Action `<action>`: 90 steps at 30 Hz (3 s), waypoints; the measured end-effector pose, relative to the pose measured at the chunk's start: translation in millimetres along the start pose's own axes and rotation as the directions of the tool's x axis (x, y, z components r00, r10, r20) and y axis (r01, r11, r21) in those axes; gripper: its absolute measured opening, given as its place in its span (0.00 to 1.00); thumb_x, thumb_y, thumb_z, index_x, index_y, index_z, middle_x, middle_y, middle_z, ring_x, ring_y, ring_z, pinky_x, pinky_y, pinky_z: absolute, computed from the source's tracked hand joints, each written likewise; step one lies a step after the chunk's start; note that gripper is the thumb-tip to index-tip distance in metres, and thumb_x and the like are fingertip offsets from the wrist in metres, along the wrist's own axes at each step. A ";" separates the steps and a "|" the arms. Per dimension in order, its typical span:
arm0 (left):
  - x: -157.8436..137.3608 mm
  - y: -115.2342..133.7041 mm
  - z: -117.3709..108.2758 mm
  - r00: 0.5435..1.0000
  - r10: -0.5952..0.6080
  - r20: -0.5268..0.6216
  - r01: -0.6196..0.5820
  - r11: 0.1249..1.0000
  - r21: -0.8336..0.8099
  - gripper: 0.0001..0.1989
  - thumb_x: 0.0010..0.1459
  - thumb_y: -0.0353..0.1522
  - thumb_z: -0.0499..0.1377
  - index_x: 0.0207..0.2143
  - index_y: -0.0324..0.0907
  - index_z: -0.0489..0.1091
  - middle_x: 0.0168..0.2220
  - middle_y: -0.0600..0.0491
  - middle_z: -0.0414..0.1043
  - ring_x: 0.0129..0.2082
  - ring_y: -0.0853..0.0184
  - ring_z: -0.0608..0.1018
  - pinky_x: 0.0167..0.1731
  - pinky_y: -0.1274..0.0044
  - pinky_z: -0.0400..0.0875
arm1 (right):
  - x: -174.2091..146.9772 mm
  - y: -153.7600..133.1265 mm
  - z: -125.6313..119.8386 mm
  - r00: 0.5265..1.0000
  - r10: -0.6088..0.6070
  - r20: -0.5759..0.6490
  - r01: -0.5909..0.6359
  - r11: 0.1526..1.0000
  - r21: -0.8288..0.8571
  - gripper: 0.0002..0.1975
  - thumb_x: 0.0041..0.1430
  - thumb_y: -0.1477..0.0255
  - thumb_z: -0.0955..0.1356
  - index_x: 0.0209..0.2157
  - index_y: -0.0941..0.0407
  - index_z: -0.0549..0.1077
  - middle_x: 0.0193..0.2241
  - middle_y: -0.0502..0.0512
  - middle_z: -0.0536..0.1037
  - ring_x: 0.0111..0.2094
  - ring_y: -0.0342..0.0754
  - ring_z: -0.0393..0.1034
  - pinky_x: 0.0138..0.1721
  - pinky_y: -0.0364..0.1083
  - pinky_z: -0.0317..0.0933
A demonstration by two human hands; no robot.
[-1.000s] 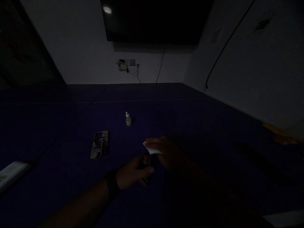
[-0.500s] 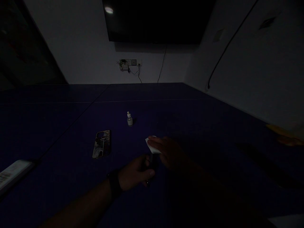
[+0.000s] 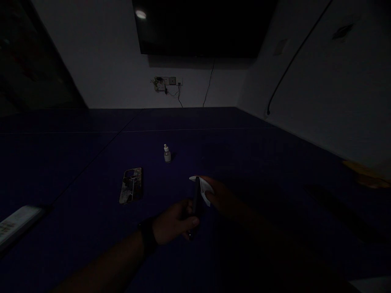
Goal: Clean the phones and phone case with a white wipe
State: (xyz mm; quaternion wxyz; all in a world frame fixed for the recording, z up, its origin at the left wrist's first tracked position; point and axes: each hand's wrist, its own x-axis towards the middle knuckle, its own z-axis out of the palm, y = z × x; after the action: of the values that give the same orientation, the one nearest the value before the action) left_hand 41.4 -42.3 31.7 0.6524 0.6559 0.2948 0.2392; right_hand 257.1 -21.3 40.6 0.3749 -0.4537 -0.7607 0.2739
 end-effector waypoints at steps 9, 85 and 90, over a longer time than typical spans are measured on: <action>0.7 -1.3 -1.2 0.999 -0.044 0.015 0.044 0.997 -0.059 0.40 0.46 0.63 0.63 0.44 0.37 0.66 0.33 0.53 0.65 0.30 0.68 0.72 0.28 0.76 0.71 | -6.3 -15.7 -9.9 0.900 -0.423 0.104 0.432 0.836 -0.340 0.35 0.54 0.84 0.59 0.64 0.53 0.63 0.63 0.59 0.68 0.62 0.51 0.64 0.59 0.56 0.62; 0.1 -4.7 -3.3 0.999 -0.002 0.041 0.005 0.998 -0.070 0.40 0.48 0.62 0.63 0.45 0.36 0.65 0.32 0.53 0.68 0.26 0.71 0.71 0.24 0.80 0.68 | -0.5 -1.0 1.3 0.997 0.081 0.005 -0.081 0.995 0.058 0.31 0.51 0.80 0.62 0.58 0.53 0.70 0.55 0.56 0.76 0.55 0.55 0.72 0.58 0.58 0.65; 1.3 -8.2 -4.1 0.999 -0.023 0.040 0.026 0.997 -0.077 0.40 0.47 0.62 0.63 0.45 0.37 0.65 0.32 0.53 0.67 0.27 0.71 0.71 0.24 0.80 0.68 | -1.7 15.3 3.6 0.989 0.128 0.068 -0.129 0.992 0.012 0.26 0.50 0.78 0.64 0.53 0.54 0.74 0.50 0.59 0.80 0.48 0.57 0.76 0.52 0.58 0.69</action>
State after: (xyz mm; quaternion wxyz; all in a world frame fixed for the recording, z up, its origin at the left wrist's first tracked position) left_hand 38.9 -38.6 23.6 0.6858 0.6310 0.2805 0.2297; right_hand 262.1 -16.3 26.4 0.3345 -0.4893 -0.7397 0.3187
